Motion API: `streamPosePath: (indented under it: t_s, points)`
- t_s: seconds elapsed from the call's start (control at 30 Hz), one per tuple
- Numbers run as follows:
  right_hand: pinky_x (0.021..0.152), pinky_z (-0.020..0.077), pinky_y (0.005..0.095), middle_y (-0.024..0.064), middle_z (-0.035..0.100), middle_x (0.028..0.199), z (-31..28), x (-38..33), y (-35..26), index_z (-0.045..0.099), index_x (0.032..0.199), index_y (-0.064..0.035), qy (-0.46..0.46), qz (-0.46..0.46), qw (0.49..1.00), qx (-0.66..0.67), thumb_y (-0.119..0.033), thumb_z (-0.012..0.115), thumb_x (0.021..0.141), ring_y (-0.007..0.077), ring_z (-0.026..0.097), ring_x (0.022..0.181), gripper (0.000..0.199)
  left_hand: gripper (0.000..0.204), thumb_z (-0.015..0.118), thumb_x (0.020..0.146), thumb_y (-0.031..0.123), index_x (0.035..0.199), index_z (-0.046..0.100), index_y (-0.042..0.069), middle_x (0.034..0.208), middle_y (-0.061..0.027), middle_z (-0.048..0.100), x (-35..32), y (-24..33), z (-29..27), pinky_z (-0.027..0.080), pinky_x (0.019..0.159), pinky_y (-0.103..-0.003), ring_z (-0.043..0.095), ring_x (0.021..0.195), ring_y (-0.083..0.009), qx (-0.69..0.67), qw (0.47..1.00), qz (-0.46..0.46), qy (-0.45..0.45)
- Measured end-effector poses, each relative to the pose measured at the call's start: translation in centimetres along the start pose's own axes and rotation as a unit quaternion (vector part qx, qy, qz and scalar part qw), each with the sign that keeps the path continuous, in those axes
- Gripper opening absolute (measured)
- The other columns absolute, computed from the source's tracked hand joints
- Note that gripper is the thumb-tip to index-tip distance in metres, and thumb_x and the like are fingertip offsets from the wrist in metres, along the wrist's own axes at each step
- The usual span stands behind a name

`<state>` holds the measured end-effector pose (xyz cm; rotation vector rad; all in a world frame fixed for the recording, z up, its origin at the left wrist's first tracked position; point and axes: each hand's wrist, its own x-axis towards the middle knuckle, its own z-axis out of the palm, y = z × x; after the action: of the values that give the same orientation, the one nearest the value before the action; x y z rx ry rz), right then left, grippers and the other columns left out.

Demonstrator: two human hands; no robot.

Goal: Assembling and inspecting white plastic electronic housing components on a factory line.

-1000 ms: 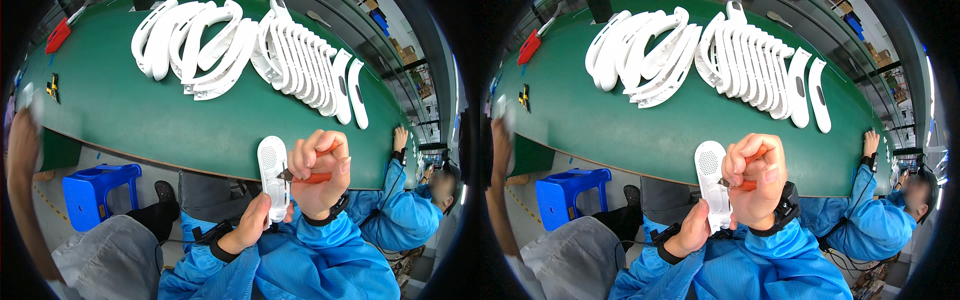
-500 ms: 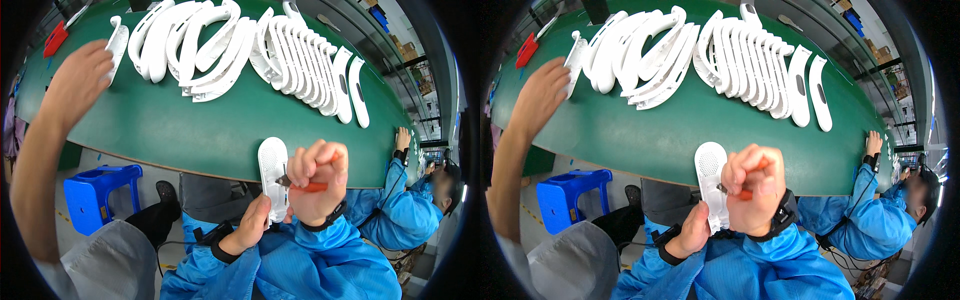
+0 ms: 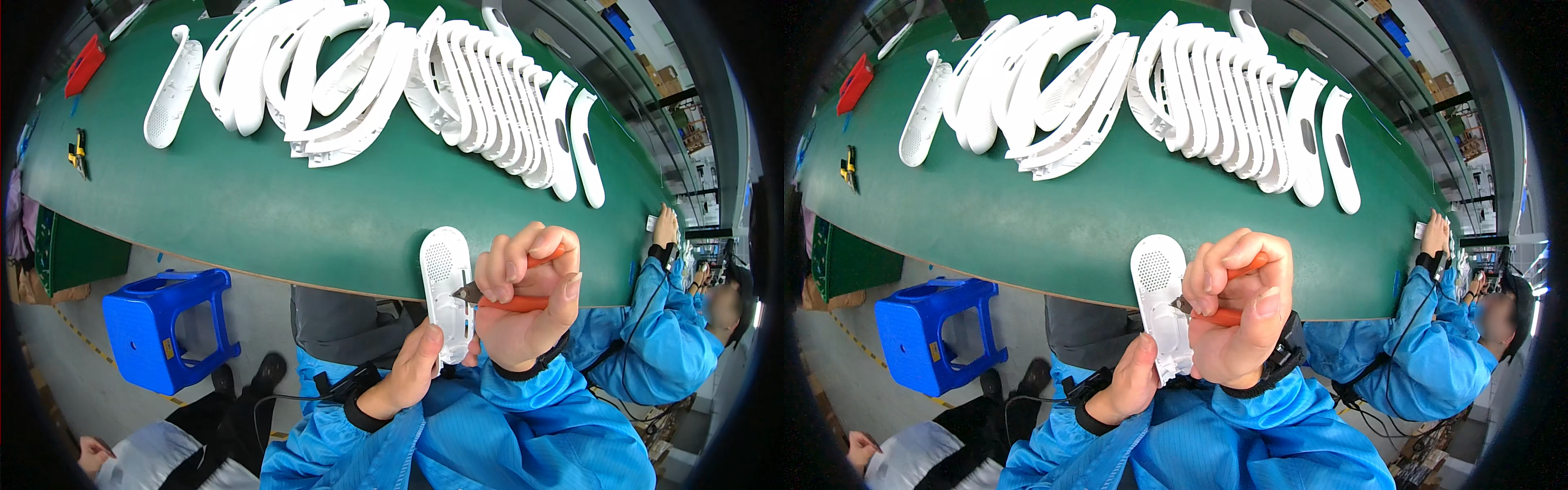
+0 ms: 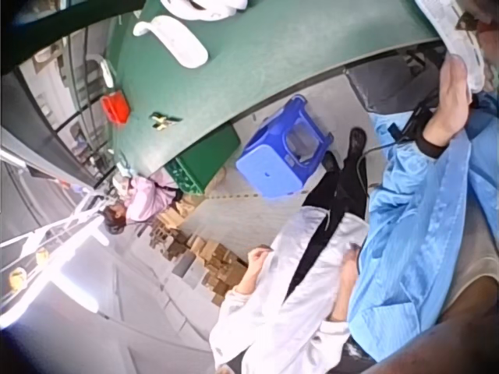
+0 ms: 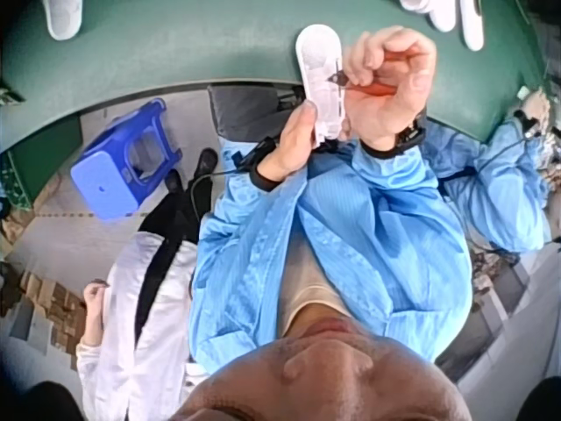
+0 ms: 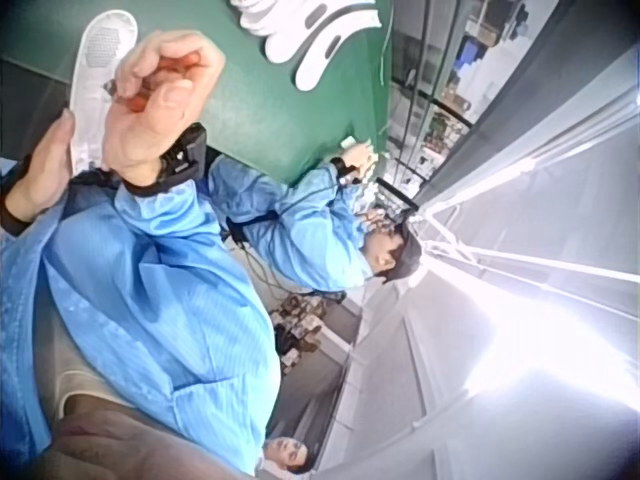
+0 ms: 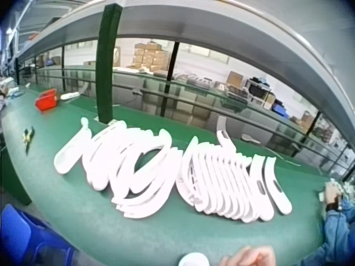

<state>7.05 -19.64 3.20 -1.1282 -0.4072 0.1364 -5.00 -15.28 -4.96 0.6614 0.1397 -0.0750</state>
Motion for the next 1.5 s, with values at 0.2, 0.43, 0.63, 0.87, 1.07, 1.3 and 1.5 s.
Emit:
streamPosePath:
  t_s: [0.2, 0.43, 0.63, 0.87, 1.07, 1.3, 1.5]
  points:
    - [0.049, 0.0304, 0.0236, 0.0031, 0.042, 0.077, 0.1, 0.1, 0.1, 0.041, 0.099, -0.0081, -0.018, -0.011, 1.0, 0.004, -0.048, 0.043, 0.097, 0.0094, 0.036, 0.056, 0.04, 0.064, 0.025, 0.101, 0.053, 0.128, 0.043, -0.001, 0.099, -0.0075, 0.06, 0.0, -0.2, -0.3, 0.048, 0.078, -0.026, 0.059, 0.087, -0.0133, 0.001, 1.0, 0.005, -0.004]
    - [0.048, 0.0294, 0.0248, 0.0055, 0.044, 0.076, 0.6, -0.4, -0.1, 0.041, 0.097, -0.0056, 0.02, -0.012, 1.0, -0.008, -0.05, 0.053, 0.092, 0.0102, 0.036, 0.055, 0.046, 0.064, 0.025, 0.101, 0.054, 0.128, 0.044, -0.002, 0.099, -0.0078, 0.061, -0.1, -0.1, 0.2, 0.047, 0.072, -0.024, 0.06, 0.083, -0.013, 0.008, 0.999, 0.001, 0.033]
    - [0.047, 0.0281, 0.0245, 0.0049, 0.043, 0.072, 0.4, -1.0, 0.6, 0.042, 0.097, -0.0047, 0.035, -0.027, 0.999, 0.0, -0.045, 0.056, 0.092, 0.0095, 0.035, 0.055, 0.043, 0.064, 0.023, 0.101, 0.053, 0.129, 0.044, -0.001, 0.091, -0.0063, 0.064, -0.2, -0.5, 0.2, 0.043, 0.061, -0.02, 0.06, 0.078, -0.0091, 0.005, 0.999, 0.0, 0.043]
    - [0.046, 0.0281, 0.0246, 0.0052, 0.044, 0.072, 0.0, -0.9, 1.1, 0.043, 0.097, -0.0036, -0.006, -0.061, 0.998, 0.015, -0.042, 0.054, 0.094, 0.0088, 0.035, 0.054, 0.04, 0.065, 0.023, 0.101, 0.053, 0.132, 0.042, -0.001, 0.089, -0.0061, 0.066, -0.1, -0.9, -0.3, 0.037, 0.051, -0.017, 0.057, 0.07, -0.0065, -0.023, 0.999, 0.001, 0.035]
    - [0.046, 0.0297, 0.0236, 0.0054, 0.042, 0.072, -0.3, 0.0, 0.7, 0.042, 0.1, -0.0011, -0.019, -0.037, 0.999, 0.017, -0.041, 0.052, 0.095, 0.0086, 0.036, 0.054, 0.042, 0.061, 0.027, 0.102, 0.049, 0.126, 0.047, -0.004, 0.107, -0.0114, 0.058, -2.1, -0.1, -1.7, 0.039, 0.096, -0.033, 0.054, 0.101, -0.0195, 0.113, 0.986, -0.008, -0.124]
    - [0.05, 0.0331, 0.0235, 0.0039, 0.043, 0.072, -1.0, 2.5, -1.8, 0.043, 0.103, -0.0016, -0.048, 0.055, 0.994, 0.084, -0.059, 0.048, 0.09, 0.0089, 0.037, 0.055, 0.059, 0.063, 0.021, 0.104, 0.044, 0.116, 0.053, -0.009, 0.088, -0.009, 0.06, -0.5, 0.5, -2.2, 0.048, 0.072, -0.029, 0.057, 0.076, -0.0146, 0.078, 0.995, 0.059, -0.026]
    - [0.05, 0.032, 0.0236, 0.0057, 0.045, 0.073, 0.1, 0.3, -1.1, 0.042, 0.101, -0.0008, -0.105, 0.09, 0.988, 0.071, -0.063, 0.048, 0.089, 0.0088, 0.038, 0.055, 0.063, 0.064, 0.021, 0.103, 0.047, 0.108, 0.057, -0.005, 0.085, -0.0087, 0.061, 0.4, 0.0, -1.3, 0.048, 0.071, -0.029, 0.057, 0.073, -0.0148, 0.086, 0.992, 0.091, 0.024]
